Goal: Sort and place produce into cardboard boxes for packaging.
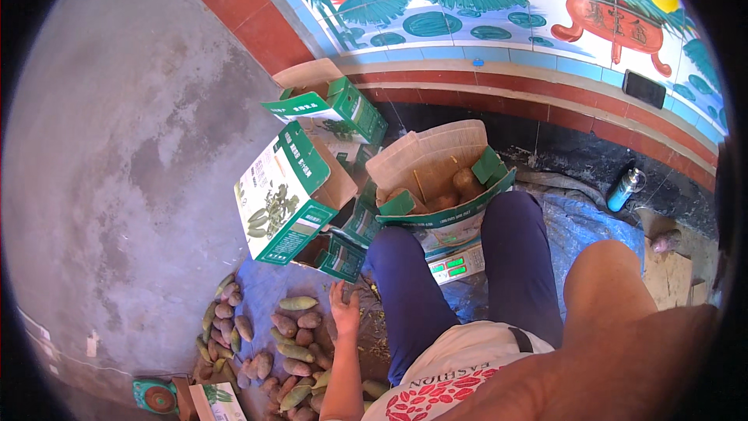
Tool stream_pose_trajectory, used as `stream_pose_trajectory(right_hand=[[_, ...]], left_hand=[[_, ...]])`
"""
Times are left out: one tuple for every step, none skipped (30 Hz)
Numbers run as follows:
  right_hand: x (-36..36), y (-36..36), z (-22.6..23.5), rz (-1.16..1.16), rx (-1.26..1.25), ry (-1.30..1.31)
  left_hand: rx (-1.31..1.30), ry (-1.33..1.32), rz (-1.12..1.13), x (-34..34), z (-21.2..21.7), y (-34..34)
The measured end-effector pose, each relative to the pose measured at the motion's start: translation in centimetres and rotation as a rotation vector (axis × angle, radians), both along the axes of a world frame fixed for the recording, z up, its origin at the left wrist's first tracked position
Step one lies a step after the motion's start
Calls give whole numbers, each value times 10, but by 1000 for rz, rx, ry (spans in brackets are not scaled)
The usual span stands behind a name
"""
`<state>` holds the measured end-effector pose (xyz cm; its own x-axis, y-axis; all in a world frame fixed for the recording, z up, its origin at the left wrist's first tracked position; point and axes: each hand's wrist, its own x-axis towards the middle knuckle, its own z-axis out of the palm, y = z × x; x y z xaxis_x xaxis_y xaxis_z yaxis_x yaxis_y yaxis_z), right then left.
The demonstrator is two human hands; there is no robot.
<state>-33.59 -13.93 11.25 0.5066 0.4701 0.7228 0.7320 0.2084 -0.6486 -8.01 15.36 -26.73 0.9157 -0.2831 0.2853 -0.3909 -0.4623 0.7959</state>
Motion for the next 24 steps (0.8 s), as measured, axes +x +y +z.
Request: stream_pose_trajectory(right_hand=[[3, 2, 4, -2, -3, -3], [5, 2, 7, -4, -6, -5], [4, -1, 10, -13, -10, -5], [0, -7, 10, -17, -10, -3], [-4, -10, 9, -21, -10, 0], [-6, -10, 9, -25, -9, 4], [-9, -11, 7, -22, -5, 5], [-10, -10, 7, -19, -1, 6], [-11, -10, 7, -16, 4, 7], [-12, -9, 6, -14, 8, 8], [-13, -8, 6, -11, 14, 8], [-12, -4, 4, -2, 21, 8], [-10, -3, 6, 0, 25, 10], [-30, -6, -4, 3, 30, 11], [-30, -9, -8, 7, 35, 12], [-38, -13, -12, 8, 40, 13], [-41, -15, -14, 9, 45, 13], [-44, -18, -16, 11, 51, 14], [-44, -20, -14, 13, 57, 13], [-44, -19, -14, 16, 63, 13], [-43, -21, -13, 19, 68, 12], [-47, -20, -15, 25, 77, 13], [-46, -21, -17, 32, 85, 14], [-44, -17, -18, 38, 93, 14]], left_hand=[[-5, 2, -5, 1, -2, 1], [-12, 2, -10, 2, -3, 4], [-9, 35, -2, 1, 1, 4], [-3, 71, 11, -2, 4, 4], [-7, 76, 3, -4, 6, 1], [-29, 101, -5, -5, 8, -4], [-50, 124, -6, -5, 9, -3], [21, 72, -5, -3, 6, -3], [22, 75, -5, -3, 4, -2], [47, 62, -9, -3, 3, -2], [73, 50, -13, -4, 1, -2], [76, 52, -7, -3, 0, -1], [54, 53, -10, -3, 0, -3], [34, 54, -12, -3, 0, -4], [35, 58, -12, -4, 1, -4], [21, 58, -9, -7, 6, -5], [9, 58, -5, -9, 8, -6], [11, 60, -6, -8, 6, -5], [32, 46, -3, -7, 5, -4], [53, 32, 0, -6, 4, -3], [55, 33, 0, -5, 2, -3], [44, 49, -7, -5, 2, -2], [32, 64, -15, -6, 2, -1], [36, 67, -11, -7, 2, 1]])
